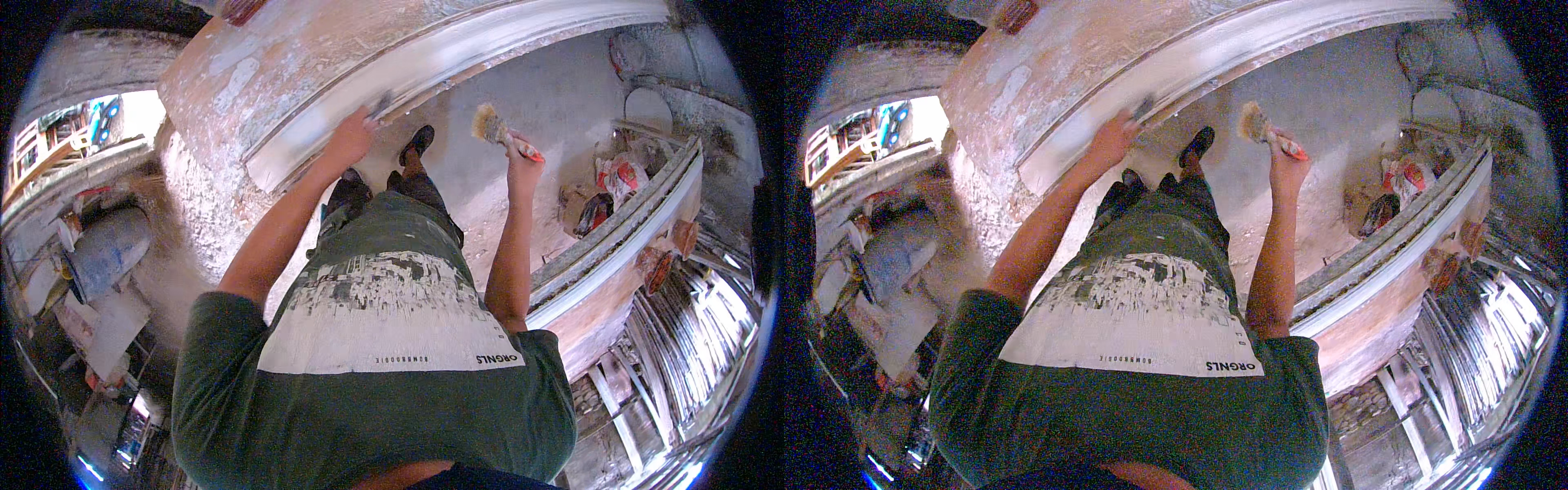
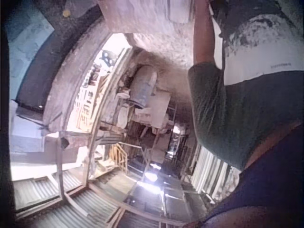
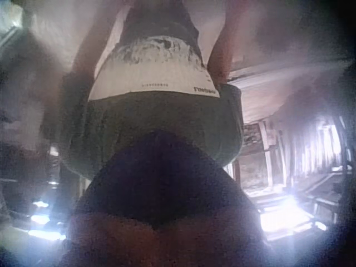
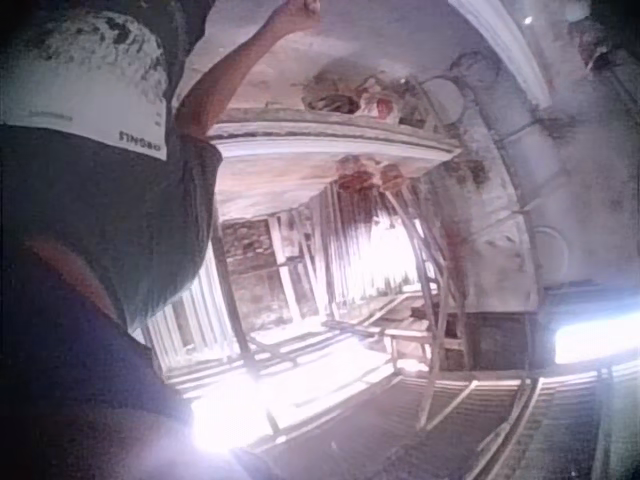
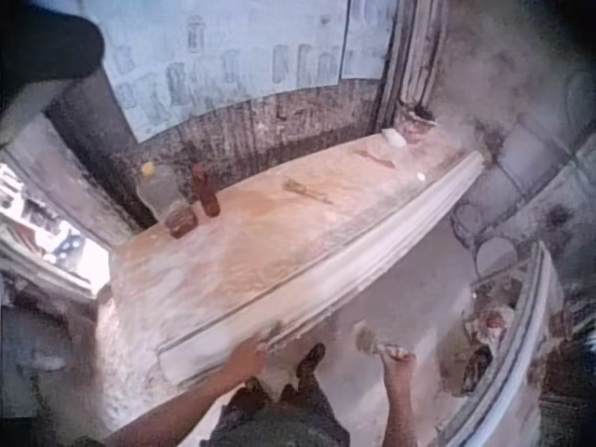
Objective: The person paints a long white wooden molding with a brush, applying white paint along its length and edges. The person repeatedly repositions the molding and continues brushing different sections.
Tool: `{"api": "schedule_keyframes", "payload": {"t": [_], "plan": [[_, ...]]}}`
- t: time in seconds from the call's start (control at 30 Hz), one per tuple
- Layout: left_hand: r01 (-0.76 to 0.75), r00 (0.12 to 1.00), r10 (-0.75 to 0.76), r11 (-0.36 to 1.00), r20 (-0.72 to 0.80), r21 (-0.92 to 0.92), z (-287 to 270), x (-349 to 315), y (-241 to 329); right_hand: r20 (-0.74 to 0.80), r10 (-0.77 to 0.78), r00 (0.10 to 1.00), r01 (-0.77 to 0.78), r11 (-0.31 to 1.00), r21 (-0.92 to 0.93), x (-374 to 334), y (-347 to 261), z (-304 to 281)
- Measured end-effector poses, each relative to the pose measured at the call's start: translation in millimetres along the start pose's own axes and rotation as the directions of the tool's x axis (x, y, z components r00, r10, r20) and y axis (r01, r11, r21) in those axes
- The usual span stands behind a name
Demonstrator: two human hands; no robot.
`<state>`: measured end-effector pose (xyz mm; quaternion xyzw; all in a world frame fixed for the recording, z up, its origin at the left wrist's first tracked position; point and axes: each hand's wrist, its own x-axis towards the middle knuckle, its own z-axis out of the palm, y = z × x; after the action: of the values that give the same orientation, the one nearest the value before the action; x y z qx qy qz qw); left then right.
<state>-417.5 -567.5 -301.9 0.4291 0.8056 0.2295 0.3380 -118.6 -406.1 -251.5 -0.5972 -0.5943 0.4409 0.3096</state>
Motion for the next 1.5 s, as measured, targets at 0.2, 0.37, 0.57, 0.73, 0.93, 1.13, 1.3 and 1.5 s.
{"api": "schedule_keyframes", "payload": {"t": [0.2, 0.37, 0.57, 0.73, 0.93, 1.13, 1.3, 1.5], "plan": [[-0.013, 0.993, 0.018, 0.999, 0.113, -0.045, 40.1, 146.2, 130.0, 0.092, -0.056, 0.994, 0.054, 0.998, 0.020, 23.4, 10.9, -12.0], [-0.184, 0.972, 0.134, 0.947, 0.196, 0.265, 6.1, 100.2, 63.1, 0.215, -0.267, 0.939, 0.291, 0.952, -0.092, 43.5, 10.6, -5.2], [-0.054, 0.989, 0.005, 0.943, 0.148, 0.327, -71.2, -44.0, -6.9, 0.186, 0.059, 0.981, -0.036, 0.991, -0.126, 75.0, 33.3, -24.0], [-0.148, 0.950, 0.023, 0.911, 0.311, 0.386, -15.9, 83.2, 91.3, 0.184, 0.066, 0.981, -0.044, 0.992, -0.118, 117.1, 35.0, -42.4], [-0.390, 0.921, 0.357, 0.845, 0.155, 0.367, 70.4, 259.4, 224.8, 0.171, 0.025, 0.985, 0.001, 0.988, -0.154, 151.4, 5.2, -59.6], [-0.369, 0.929, 0.343, 0.859, 0.137, 0.356, 43.5, 172.3, 129.9, 0.007, -0.040, 0.999, 0.040, 0.987, -0.156, 137.2, 64.9, -87.1], [-0.097, 0.989, 0.057, 0.946, 0.136, 0.309, -35.7, 21.4, 44.4, -0.046, 0.241, 0.969, -0.246, 0.960, -0.136, 96.5, 92.0, -102.0], [-0.267, 0.959, 0.209, 0.893, 0.191, 0.363, -6.5, 90.0, 90.4, -0.099, 0.122, 0.988, -0.136, 0.978, -0.156, 78.1, 65.7, -102.6]]}}
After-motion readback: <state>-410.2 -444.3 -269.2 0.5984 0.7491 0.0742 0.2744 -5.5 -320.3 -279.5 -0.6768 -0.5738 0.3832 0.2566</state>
